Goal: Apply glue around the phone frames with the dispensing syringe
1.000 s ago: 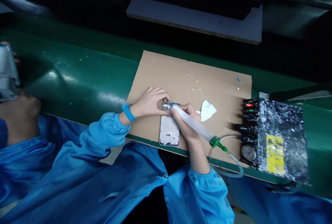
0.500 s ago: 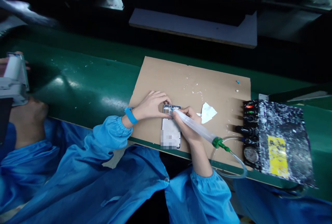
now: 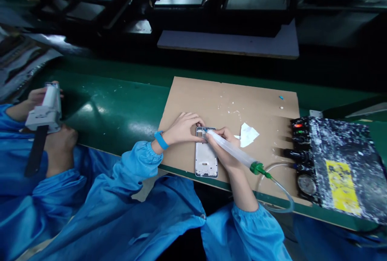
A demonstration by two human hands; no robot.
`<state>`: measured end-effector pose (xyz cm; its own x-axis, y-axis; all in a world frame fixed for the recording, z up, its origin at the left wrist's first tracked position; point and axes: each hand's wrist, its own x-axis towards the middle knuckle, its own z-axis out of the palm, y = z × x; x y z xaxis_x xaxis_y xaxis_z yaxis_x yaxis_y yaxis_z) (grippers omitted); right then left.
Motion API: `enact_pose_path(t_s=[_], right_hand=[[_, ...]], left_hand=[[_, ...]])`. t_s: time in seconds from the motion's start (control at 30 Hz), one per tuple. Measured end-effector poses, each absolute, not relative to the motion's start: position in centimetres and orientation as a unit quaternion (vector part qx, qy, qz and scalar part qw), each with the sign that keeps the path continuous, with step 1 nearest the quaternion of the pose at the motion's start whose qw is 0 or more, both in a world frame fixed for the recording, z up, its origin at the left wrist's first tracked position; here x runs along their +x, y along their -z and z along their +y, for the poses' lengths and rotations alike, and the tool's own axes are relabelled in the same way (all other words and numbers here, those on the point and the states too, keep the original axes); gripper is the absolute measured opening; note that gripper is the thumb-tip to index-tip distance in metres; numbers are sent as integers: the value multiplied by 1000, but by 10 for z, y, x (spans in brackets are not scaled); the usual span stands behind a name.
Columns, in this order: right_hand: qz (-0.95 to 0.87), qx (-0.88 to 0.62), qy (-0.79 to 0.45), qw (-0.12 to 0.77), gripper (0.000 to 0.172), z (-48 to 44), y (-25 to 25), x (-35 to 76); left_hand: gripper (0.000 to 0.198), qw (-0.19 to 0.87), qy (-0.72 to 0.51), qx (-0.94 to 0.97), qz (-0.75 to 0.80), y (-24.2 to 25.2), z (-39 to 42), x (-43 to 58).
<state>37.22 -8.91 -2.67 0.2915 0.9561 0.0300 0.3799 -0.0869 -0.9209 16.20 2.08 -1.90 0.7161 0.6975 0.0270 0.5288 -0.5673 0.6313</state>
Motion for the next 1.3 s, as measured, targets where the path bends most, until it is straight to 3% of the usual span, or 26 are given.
enact_pose_path(t_s=[0.3, 0.43, 0.53, 0.63, 0.8, 0.97, 1.2, 1.3], right_hand=[[-432, -677, -307, 511, 56, -93, 43, 382], [-428, -672, -296, 527, 55, -91, 47, 385], [-411, -677, -277, 544, 52, -92, 45, 384], [-396, -679, -253, 564, 53, -97, 42, 382], [-407, -655, -262, 580, 52, -102, 35, 380], [-405, -637, -286, 590, 55, -100, 30, 373], [-446, -636, -276, 566, 45, -105, 29, 372], [-443, -637, -266, 572, 42, -108, 27, 374]], left_hand=[[51, 307, -137, 878, 340, 21, 22, 162], [51, 290, -113, 888, 339, 17, 44, 158], [61, 190, -124, 863, 452, 5, 75, 149], [61, 84, -213, 789, 570, -9, 93, 140], [24, 119, -215, 808, 536, -13, 73, 130], [20, 126, -122, 834, 522, 0, 69, 130], [53, 113, -57, 800, 587, -2, 136, 164], [58, 81, -78, 789, 604, 5, 135, 173]])
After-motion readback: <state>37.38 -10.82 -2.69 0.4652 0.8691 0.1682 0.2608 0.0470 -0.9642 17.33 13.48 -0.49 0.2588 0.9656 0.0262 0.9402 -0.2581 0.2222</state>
